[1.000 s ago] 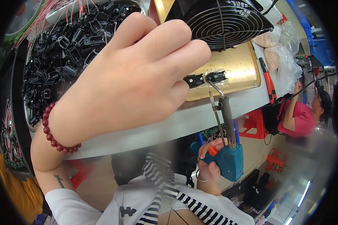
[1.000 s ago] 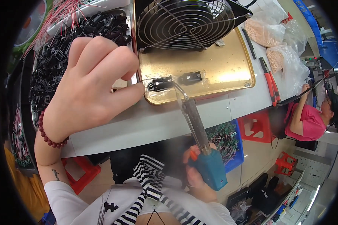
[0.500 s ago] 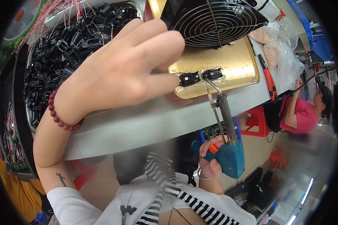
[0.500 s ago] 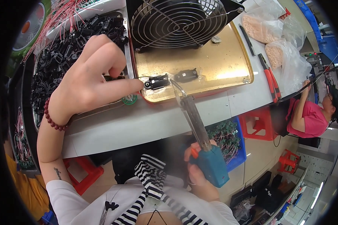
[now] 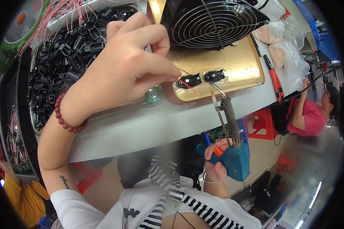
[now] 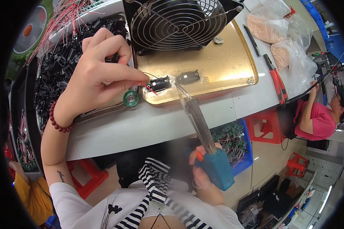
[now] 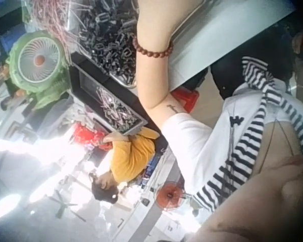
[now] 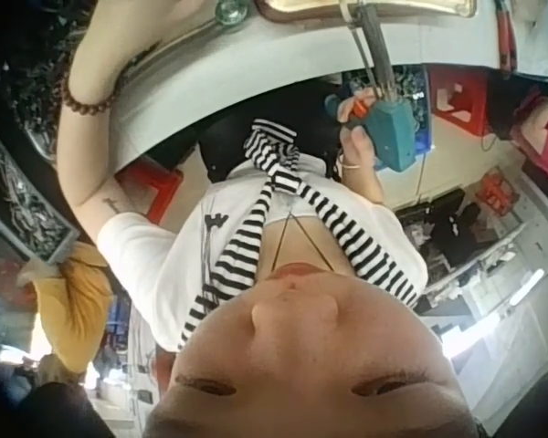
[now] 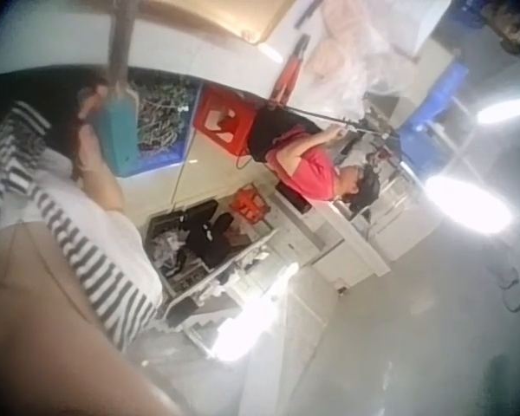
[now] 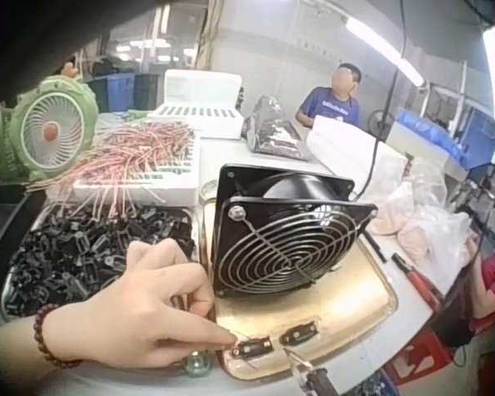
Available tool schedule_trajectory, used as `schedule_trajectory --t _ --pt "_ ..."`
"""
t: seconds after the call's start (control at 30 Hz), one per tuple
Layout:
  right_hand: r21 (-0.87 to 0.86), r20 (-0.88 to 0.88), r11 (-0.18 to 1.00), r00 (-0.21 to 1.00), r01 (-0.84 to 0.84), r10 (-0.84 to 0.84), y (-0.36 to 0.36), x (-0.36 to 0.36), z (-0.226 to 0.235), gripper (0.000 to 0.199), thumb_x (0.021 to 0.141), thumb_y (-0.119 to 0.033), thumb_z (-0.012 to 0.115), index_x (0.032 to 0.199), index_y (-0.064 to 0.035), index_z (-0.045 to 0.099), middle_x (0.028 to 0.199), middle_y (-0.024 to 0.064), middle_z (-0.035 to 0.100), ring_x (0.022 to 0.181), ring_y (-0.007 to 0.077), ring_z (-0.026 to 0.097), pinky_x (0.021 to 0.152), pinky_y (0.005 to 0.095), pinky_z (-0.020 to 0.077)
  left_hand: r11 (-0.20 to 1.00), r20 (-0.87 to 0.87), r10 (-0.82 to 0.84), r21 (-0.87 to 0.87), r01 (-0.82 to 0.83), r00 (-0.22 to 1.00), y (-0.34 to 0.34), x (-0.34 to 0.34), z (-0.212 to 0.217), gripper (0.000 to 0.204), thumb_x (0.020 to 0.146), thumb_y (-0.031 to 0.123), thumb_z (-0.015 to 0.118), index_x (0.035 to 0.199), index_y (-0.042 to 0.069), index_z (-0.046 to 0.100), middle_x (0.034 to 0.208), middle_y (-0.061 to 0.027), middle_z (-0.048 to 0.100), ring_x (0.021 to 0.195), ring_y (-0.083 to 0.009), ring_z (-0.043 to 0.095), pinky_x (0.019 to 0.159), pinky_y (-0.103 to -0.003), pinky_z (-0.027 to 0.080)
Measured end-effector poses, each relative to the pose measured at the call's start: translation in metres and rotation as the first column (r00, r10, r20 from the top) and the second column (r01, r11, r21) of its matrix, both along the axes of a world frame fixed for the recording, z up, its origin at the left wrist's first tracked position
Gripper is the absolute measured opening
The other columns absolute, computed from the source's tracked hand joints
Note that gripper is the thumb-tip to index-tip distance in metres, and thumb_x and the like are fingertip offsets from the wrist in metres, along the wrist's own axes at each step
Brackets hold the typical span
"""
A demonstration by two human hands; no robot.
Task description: The person solders wires to electronic components on a circuit board with a soldering gun, using solder to connect them.
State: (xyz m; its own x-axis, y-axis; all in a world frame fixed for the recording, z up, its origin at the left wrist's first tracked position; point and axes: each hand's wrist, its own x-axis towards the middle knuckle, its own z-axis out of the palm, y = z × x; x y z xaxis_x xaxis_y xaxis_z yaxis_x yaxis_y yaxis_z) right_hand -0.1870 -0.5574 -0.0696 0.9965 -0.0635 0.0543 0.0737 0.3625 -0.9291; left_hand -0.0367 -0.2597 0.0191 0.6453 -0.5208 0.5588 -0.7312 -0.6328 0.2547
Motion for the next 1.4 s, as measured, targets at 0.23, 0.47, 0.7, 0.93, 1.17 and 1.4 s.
schedule_trajectory --t 0.23,0.47,0.7,0.93,1.17,1.4 --pt "-0.004 0.002 1.0 1.0 0.023 -0.023 -0.006 0.001 0.001 0.062 0.072 -0.033 0.085 0.114 -0.0024 0.051 0.11 0.0106 0.056 0.075 0.0188 0.058 0.065 0.0325 0.0467 0.948 0.209 0.21 0.196 -0.251 0.955 -0.021 -0.029 0.02 0.021 0.067 0.012 0.076 0.087 0.017 0.075 0.069 0.0038 0.043 0.073 -0.0176 0.046 0.072 -0.034 0.03" --pt "-0.047 0.02 0.998 0.999 0.035 -0.034 -0.009 0.0 -0.002 0.062 0.073 -0.036 0.084 0.114 -0.0016 0.052 0.109 0.0104 0.056 0.075 0.0194 0.058 0.065 0.0319 0.0465 0.955 -0.007 0.26 0.153 -0.255 0.966 -0.028 -0.041 0.014 0.008 0.081 0.01 0.073 0.089 0.012 0.071 0.074 0.0022 0.063 0.068 -0.0176 0.05 0.069 -0.033 0.032" --pt "-0.091 0.014 0.995 0.999 -0.04 0.041 -0.01 0.003 0.004 0.053 0.078 -0.037 0.08 0.109 -0.0009 0.055 0.108 0.0098 0.055 0.076 0.0188 0.059 0.065 0.0323 0.0468 0.983 -0.105 0.149 -0.093 -0.159 0.983 -0.015 -0.024 0.0 0.01 0.076 0.012 0.076 0.08 0.012 0.066 0.07 0.0022 0.061 0.067 -0.0183 0.054 0.067 -0.034 0.033" --pt "-0.432 0.138 0.901 0.986 -0.023 0.091 -0.002 0.012 0.012 0.038 0.086 -0.035 0.072 0.101 -0.0022 0.059 0.089 0.0088 0.061 0.08 0.0203 0.056 0.069 0.0327 0.0456 0.977 -0.045 0.149 -0.147 -0.155 0.988 -0.015 -0.026 -0.012 0.011 0.075 0.011 0.074 0.08 0.012 0.065 0.071 0.0036 0.061 0.067 -0.0162 0.053 0.067 -0.033 0.033" --pt "-0.425 0.16 0.904 0.978 -0.054 0.133 0.0 0.014 0.008 0.039 0.086 -0.033 0.073 0.105 -0.0026 0.057 0.085 0.0095 0.061 0.077 0.0198 0.053 0.069 0.0326 0.044 0.969 -0.04 0.146 -0.195 -0.151 0.988 -0.015 -0.025 -0.02 0.009 0.072 0.007 0.074 0.077 0.01 0.067 0.071 0.0015 0.062 0.066 -0.0163 0.052 0.066 -0.031 0.033" --pt "-0.405 0.146 0.913 0.981 -0.057 0.126 -0.001 0.014 0.005 0.042 0.083 -0.033 0.076 0.105 -0.0024 0.056 0.085 0.009 0.057 0.071 0.0192 0.055 0.067 0.0327 0.0441 0.968 -0.03 0.138 -0.206 -0.142 0.99 -0.016 -0.024 -0.021 0.011 0.071 0.006 0.073 0.077 0.01 0.066 0.071 0.0015 0.061 0.066 -0.0163 0.052 0.065 -0.031 0.032"
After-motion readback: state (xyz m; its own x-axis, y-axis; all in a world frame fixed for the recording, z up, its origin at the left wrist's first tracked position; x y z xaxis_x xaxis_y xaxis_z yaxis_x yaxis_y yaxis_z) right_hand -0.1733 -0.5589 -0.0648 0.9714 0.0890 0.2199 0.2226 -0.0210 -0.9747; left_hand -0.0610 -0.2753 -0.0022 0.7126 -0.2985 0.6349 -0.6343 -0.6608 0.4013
